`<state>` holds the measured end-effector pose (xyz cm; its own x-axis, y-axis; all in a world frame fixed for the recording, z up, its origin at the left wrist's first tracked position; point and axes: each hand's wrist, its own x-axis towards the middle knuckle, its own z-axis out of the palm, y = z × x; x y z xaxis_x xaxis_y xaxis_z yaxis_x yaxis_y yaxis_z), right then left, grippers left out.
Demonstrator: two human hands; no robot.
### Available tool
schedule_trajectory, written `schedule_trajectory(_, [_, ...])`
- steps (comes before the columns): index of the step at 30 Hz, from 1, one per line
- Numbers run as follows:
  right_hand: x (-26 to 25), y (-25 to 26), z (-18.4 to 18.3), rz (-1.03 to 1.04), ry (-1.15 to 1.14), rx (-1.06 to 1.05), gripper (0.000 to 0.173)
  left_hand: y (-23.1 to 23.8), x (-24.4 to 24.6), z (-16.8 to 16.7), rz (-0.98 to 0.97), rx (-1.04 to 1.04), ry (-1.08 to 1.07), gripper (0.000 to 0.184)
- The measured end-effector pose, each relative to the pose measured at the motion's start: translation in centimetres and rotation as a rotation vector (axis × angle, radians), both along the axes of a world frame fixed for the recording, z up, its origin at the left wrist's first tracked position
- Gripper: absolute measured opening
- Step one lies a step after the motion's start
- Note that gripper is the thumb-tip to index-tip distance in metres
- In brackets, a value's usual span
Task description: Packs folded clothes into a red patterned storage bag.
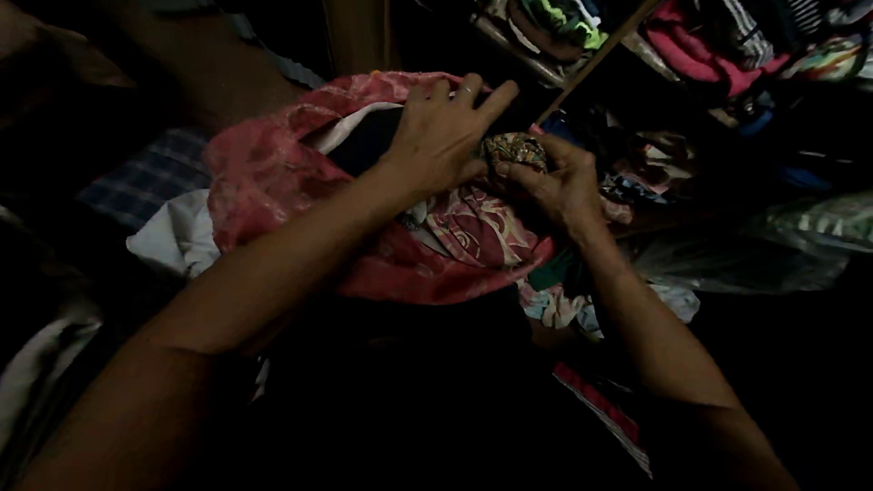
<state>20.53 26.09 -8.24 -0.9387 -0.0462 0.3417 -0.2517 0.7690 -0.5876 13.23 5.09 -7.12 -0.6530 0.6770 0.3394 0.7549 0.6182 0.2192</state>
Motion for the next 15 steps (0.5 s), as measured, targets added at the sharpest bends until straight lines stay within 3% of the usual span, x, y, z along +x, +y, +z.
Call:
schedule_trajectory(2, [0.9,-0.6,0.7,0.007,0.24,0.141,0.043,0.7,-0.3,-0.5,0.015,0.025,0.047,0.067])
schedule_trajectory(4, [2.2,-1.7,1.5,0.057,0.391,0.183,0.032,1.1,-0.5,-0.8,0.006,0.027,0.057,0.058])
schedule_trajectory(6, [4.0,-2.8,1.0,0.148,0.192,0.248,0.032,1.2,-0.7,-0.7,0.001,0.007,0.04,0.057])
schedule_trajectory(7, [4.7,-3.1,0.0,0.158,0.022,0.351,0.044,1.1,-0.9,-0.5,-0.001,0.0,0.035,0.056])
schedule_trajectory(9, [5.3,-3.2,-2.3,0.12,-0.329,0.56,0.085,1.0,-1.1,-0.4,-0.004,0.006,0.037,0.054])
schedule_trajectory(10, [5.2,-3.0,-3.5,0.091,-0.456,0.586,0.093,0.9,-1.2,-0.4,-0.003,0.003,0.043,0.053])
schedule_trajectory(12, [4.7,-2.1,-4.7,0.061,-0.504,0.552,0.077,0.9,-1.4,-0.7,-0.014,0.001,0.053,0.053])
schedule_trajectory(15, [3.5,-1.0,-3.3,0.001,-0.438,0.338,0.05,0.9,-1.5,-1.3,-0.035,0.039,0.098,0.052])
